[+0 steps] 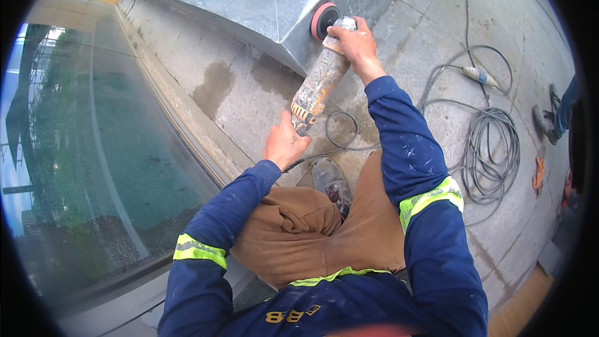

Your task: The person uses an angle grinder to smooth the surface of a concrete planter edge. They hold the tool with both hands and move it along the corner and flat surfaces of the structure.

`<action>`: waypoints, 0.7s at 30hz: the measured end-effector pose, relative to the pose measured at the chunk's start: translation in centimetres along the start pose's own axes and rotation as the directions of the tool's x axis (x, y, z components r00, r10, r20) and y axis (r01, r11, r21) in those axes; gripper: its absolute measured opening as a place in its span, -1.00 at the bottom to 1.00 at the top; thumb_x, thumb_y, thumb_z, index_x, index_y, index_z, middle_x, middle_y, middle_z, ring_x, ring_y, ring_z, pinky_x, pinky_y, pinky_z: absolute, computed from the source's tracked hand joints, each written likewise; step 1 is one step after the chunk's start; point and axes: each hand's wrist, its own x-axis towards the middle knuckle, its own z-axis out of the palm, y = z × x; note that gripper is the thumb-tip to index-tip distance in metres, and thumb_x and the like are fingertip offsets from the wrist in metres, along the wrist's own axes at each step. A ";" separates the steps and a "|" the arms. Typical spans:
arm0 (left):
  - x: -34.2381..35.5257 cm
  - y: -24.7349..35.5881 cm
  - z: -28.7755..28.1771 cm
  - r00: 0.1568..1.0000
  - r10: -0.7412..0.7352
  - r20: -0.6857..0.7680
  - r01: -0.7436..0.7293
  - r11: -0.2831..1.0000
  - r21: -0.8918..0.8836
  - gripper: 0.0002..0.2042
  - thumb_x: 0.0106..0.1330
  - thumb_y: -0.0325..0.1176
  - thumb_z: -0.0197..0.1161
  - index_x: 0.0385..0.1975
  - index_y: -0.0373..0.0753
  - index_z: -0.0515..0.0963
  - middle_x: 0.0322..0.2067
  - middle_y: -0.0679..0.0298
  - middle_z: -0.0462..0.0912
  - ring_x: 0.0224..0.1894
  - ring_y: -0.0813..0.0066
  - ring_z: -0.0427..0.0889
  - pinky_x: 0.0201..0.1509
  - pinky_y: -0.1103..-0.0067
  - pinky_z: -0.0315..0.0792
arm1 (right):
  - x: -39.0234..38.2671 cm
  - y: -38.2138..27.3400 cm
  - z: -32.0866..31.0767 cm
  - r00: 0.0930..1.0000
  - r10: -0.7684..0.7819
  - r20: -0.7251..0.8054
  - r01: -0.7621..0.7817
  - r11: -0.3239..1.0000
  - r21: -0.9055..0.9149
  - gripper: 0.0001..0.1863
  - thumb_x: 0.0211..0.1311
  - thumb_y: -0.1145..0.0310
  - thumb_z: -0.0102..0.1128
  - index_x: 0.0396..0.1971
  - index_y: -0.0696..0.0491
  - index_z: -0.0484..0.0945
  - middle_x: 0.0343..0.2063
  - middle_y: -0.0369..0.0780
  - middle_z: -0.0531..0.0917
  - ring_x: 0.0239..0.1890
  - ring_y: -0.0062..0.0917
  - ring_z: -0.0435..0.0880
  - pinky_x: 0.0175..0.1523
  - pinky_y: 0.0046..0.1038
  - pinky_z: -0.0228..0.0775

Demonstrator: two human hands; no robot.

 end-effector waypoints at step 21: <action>-0.1 0.0 -0.5 1.000 -0.023 -0.005 0.023 1.000 -0.008 -0.46 0.05 -0.30 0.38 0.02 -0.36 0.37 -0.27 -0.22 0.70 -0.16 -0.24 0.70 -0.04 0.19 0.54 | -0.5 0.0 0.1 1.000 -0.013 0.024 0.012 1.000 0.023 -0.15 -0.04 0.04 0.42 0.30 0.05 0.39 0.05 0.05 0.67 0.13 -0.12 0.65 0.24 -0.29 0.44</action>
